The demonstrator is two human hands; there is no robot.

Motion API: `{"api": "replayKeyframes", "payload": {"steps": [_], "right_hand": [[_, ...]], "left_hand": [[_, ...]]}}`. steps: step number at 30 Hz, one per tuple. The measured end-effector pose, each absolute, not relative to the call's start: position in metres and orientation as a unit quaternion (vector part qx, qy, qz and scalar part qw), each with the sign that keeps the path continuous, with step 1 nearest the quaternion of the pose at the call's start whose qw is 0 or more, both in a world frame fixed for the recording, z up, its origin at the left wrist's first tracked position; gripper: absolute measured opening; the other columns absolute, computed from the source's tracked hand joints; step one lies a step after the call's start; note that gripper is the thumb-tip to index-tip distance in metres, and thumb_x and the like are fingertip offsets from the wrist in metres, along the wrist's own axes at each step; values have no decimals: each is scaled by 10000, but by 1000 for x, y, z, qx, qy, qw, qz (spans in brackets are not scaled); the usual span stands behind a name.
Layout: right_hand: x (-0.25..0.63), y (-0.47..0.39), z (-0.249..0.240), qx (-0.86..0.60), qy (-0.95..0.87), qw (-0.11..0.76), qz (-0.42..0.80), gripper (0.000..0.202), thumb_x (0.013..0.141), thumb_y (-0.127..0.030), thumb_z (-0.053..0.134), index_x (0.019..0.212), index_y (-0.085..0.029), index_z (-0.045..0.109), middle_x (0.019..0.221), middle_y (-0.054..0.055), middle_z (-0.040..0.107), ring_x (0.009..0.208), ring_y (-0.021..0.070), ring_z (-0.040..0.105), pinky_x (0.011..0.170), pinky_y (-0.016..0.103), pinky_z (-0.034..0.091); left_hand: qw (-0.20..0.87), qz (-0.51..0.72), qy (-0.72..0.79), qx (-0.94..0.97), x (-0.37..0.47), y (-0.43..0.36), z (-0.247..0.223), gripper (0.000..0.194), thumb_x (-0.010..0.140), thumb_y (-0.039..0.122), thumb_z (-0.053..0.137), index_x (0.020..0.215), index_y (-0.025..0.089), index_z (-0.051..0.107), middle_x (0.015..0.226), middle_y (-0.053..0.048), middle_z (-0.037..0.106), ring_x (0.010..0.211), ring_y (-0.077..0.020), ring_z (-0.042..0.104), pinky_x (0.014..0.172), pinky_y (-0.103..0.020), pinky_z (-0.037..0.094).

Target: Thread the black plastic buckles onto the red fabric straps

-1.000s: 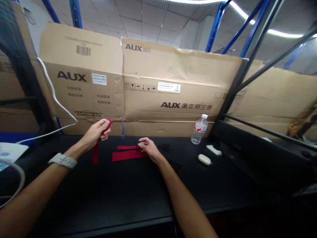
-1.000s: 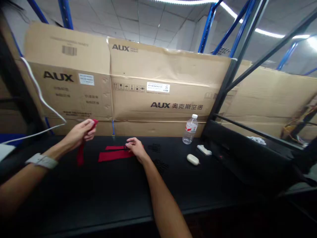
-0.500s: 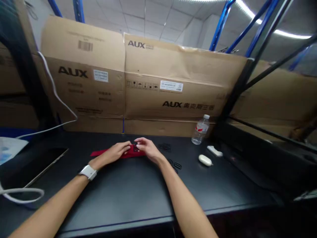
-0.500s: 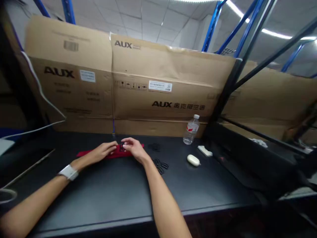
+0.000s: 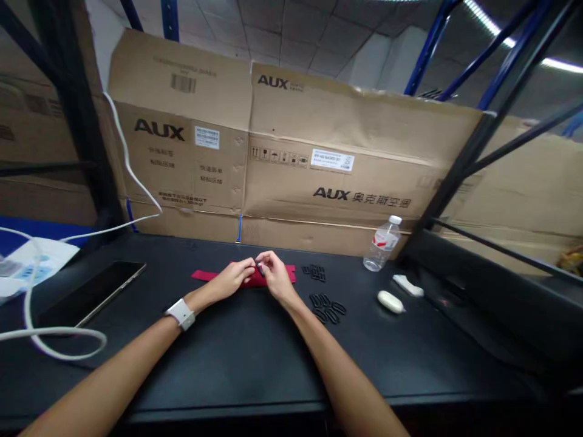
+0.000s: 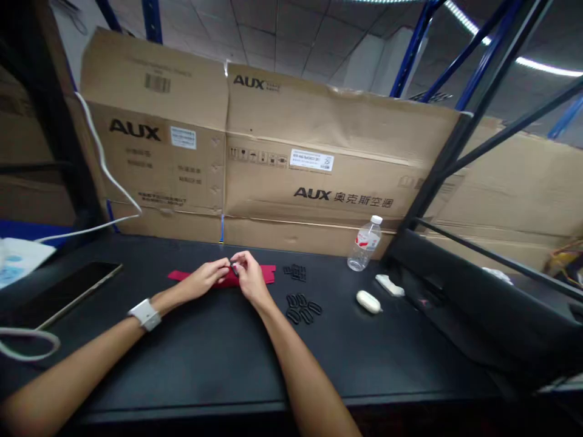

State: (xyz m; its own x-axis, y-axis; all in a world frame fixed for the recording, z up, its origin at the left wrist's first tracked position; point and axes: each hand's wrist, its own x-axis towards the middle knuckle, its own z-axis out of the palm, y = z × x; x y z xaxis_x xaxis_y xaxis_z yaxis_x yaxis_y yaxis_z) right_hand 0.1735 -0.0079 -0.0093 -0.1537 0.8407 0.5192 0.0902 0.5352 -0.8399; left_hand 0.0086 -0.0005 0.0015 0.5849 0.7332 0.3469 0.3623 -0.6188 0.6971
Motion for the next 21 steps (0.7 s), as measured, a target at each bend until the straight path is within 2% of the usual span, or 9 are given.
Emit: {"api": "replayKeyframes", "payload": {"steps": [4, 7, 9, 12, 16, 19, 21], "right_hand": [[170, -10, -12, -333, -702, 547, 312, 168, 854, -189, 419, 968, -203, 541, 978, 46, 588, 960, 166, 552, 900, 318, 428], [170, -10, -17, -335, -702, 516, 360, 178, 902, -263, 384, 1005, -214, 520, 970, 46, 576, 860, 160, 558, 726, 283, 472], [171, -9, -19, -339, -688, 497, 405, 194, 915, -335, 382, 1008, -218, 507, 900, 33, 556, 704, 141, 530, 569, 248, 435], [173, -8, -20, -335, -670, 484, 452, 241, 908, -421, 417, 988, -213, 509, 768, -3, 507, 570, 109, 445, 498, 222, 365], [173, -10, -18, -331, -637, 492, 492, 277, 882, -475, 464, 977, -218, 507, 716, -26, 446, 559, 96, 393, 491, 198, 330], [170, -13, -18, -351, -629, 505, 476, 248, 893, -456, 445, 994, -232, 480, 832, -3, 467, 637, 108, 426, 518, 194, 362], [168, -14, -19, -366, -639, 520, 434, 212, 910, -423, 421, 1002, -237, 460, 932, 18, 476, 745, 131, 462, 584, 213, 410]], "left_hand": [[235, 324, 335, 853, 8, 1, -1, 266, 961, 317, 319, 851, 175, 515, 725, -1, 589, 664, -139, 547, 642, -238, 424], [138, 309, 340, 878, 6, 2, -7, 235, 957, 251, 339, 1009, 172, 554, 972, -82, 661, 895, -200, 622, 786, -297, 464], [70, 299, 347, 886, 4, 3, -12, 255, 941, 196, 362, 1115, 170, 547, 1083, -109, 651, 1014, -225, 610, 876, -335, 457], [28, 297, 356, 886, 4, 3, -16, 292, 933, 158, 362, 1172, 164, 530, 1136, -119, 638, 1067, -233, 596, 939, -367, 444], [96, 324, 353, 872, 9, 3, -16, 251, 946, 190, 343, 1111, 160, 530, 1107, -129, 638, 1023, -233, 609, 891, -362, 463], [171, 342, 339, 860, 13, 2, -13, 216, 944, 185, 317, 1011, 162, 522, 968, -95, 650, 842, -187, 628, 743, -292, 485], [194, 345, 332, 857, 14, 0, -9, 194, 944, 199, 316, 920, 173, 507, 851, -47, 626, 728, -152, 590, 665, -255, 456]]}}
